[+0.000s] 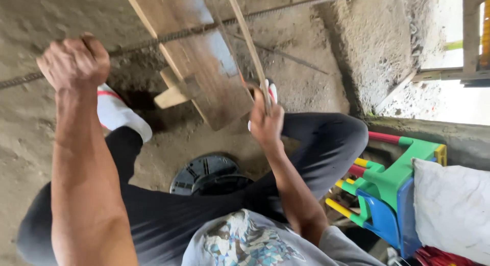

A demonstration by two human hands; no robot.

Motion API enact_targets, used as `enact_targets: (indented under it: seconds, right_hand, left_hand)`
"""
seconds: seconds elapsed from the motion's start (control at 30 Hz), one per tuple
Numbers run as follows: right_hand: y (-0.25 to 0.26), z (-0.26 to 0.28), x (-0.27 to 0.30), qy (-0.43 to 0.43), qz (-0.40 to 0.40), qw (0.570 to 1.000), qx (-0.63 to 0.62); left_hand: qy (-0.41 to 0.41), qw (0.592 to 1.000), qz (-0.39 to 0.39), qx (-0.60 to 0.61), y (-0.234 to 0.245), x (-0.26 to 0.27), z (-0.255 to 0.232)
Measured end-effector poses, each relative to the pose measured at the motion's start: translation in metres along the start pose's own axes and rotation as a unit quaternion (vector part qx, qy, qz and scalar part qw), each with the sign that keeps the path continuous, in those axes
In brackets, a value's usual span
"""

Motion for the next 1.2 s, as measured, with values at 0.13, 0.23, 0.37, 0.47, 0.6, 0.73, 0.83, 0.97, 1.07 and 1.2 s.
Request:
enact_targets:
  seconds: [0.13, 0.23, 0.37, 0.47, 0.6, 0.73, 0.83, 0.97, 1.07, 1.2]
  right_hand:
    - [0.021, 0.006, 0.053, -0.085, 0.019, 0.996, 0.021]
    - [0.001, -0.001, 0.001, 0.047, 0.008, 0.998, 0.052]
    - [-0.029, 0.046, -0.091, 0.105, -0.025, 0.978, 0.178]
    - [-0.019, 0.020, -0.046, 0.110, -0.024, 0.975, 0.189]
    - [0.015, -0.004, 0.062, -0.052, 0.067, 0.987, 0.135]
    - [0.001, -0.020, 0.028, -0.062, 0.032, 0.998, 0.011]
    - [-0.064, -0.012, -0.055, 0.145, 0.082, 0.897, 0.409]
    - [-0.021, 0.035, -0.089, 0.025, -0.020, 0.997, -0.071]
    - [0.007, 0.012, -0.020, -0.054, -0.007, 0.994, -0.097]
    - [0.032, 0.017, 0.068, -0.073, 0.049, 0.992, -0.093]
  left_hand:
    - [0.177, 0.920, 0.315, 0.154, -0.101, 0.062, -0.006]
    - [0.162, 0.921, 0.330, 0.129, -0.100, 0.060, -0.008]
    - [0.178, 0.847, 0.423, 0.267, -0.094, 0.041, -0.001]
    - [0.174, 0.876, 0.374, 0.251, -0.089, 0.045, -0.001]
    - [0.152, 0.978, 0.118, 0.080, -0.064, 0.053, -0.002]
    - [0.180, 0.932, 0.267, 0.169, -0.072, 0.041, 0.004]
    - [0.191, 0.856, 0.420, 0.234, -0.089, 0.043, 0.002]
    - [0.188, 0.786, 0.498, 0.314, -0.076, 0.033, 0.008]
    - [0.101, 0.940, 0.276, 0.171, -0.039, -0.018, 0.014]
    - [0.201, 0.914, 0.296, 0.192, -0.082, 0.053, 0.011]
Point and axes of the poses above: each hand's wrist, its own x-axis away from the middle knuckle, its own y-axis out of the back of the hand, z = x × y, the point moved 8 cm from there along -x, towards the middle knuckle, and after that the axes turned 15 degrees about z, right-handed, at the moved point
